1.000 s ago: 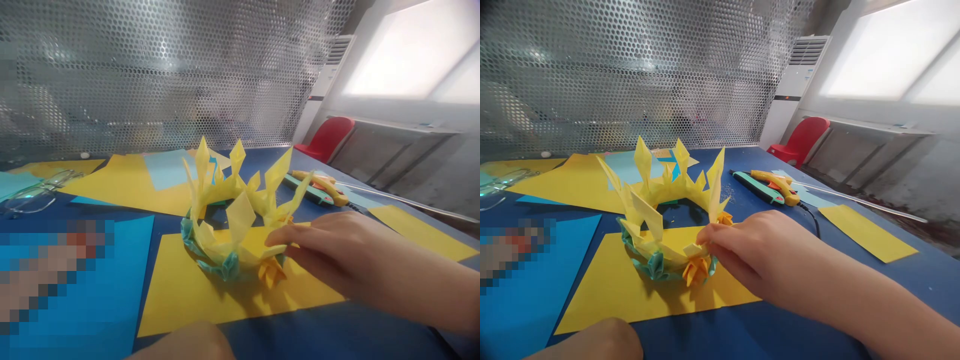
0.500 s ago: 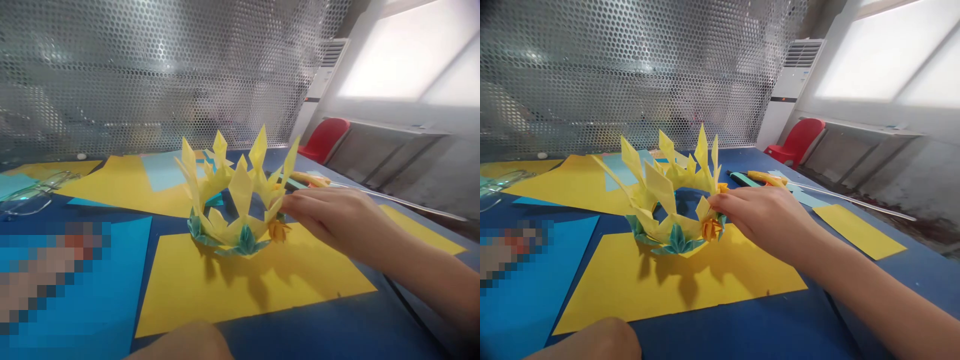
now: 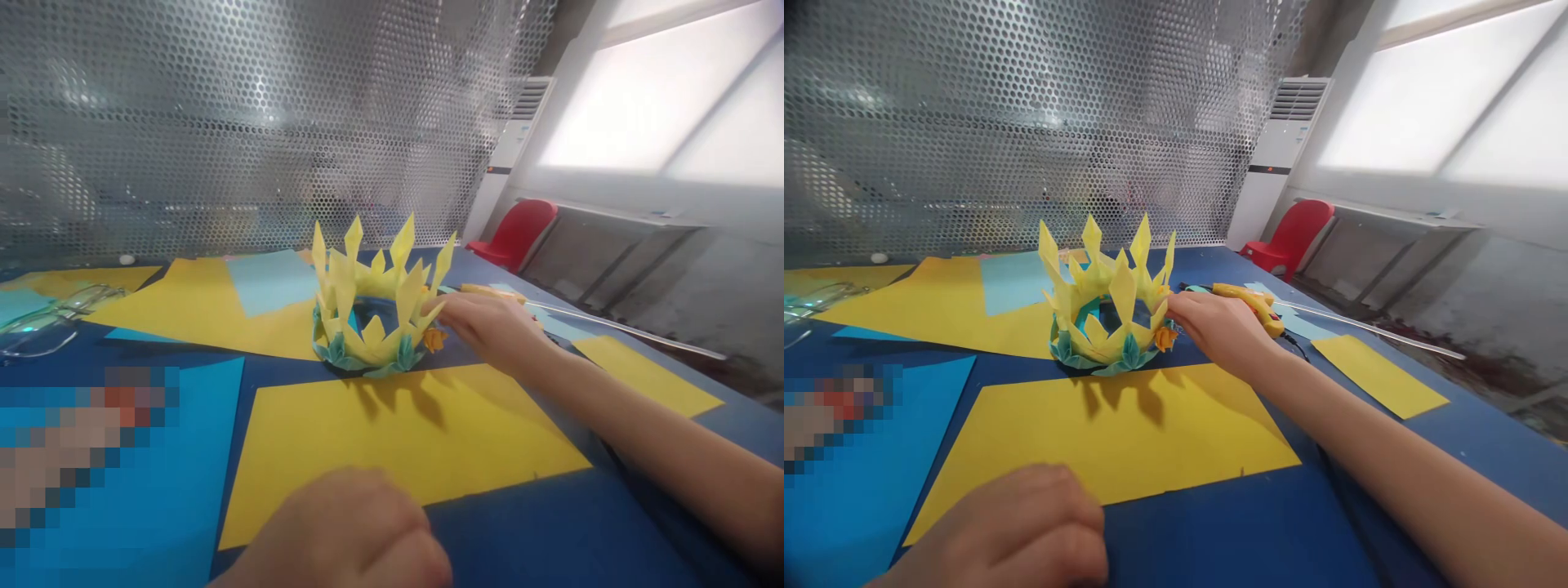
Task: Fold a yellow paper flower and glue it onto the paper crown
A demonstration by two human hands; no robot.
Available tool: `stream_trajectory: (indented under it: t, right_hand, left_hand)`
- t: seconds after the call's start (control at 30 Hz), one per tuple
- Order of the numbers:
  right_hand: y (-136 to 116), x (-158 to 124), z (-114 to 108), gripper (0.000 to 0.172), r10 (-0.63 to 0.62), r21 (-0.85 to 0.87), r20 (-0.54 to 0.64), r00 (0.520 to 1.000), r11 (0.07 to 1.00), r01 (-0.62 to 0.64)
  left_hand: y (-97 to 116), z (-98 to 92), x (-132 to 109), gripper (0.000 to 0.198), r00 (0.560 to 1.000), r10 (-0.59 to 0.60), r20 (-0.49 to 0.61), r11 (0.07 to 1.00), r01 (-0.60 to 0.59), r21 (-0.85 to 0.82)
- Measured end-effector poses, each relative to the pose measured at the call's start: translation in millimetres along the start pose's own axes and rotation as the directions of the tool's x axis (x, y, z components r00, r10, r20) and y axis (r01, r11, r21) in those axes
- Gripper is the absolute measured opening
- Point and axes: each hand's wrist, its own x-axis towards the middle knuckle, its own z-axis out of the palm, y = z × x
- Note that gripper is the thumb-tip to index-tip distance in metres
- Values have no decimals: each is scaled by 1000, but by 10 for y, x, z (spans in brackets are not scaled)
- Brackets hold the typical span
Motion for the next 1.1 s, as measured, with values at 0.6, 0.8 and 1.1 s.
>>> stream_trajectory:
  t: [0.6, 0.8, 1.1]
  right_hand:
    - [68, -67, 82, 54, 101, 75, -3, 995, 992, -101]
    - [72, -72, 108, 64, 138, 120, 21, 990, 983, -140]
    - [-55, -42, -3, 26, 312, 229, -120, 943, 933, -279]
  left_hand:
    - [60, 11, 86, 70, 875, -485, 13, 749, 407, 523]
    - [95, -22, 64, 66, 895, -445, -4, 744, 372, 555]
    - [47, -70, 47, 52, 910, -413, -41, 756, 368, 541]
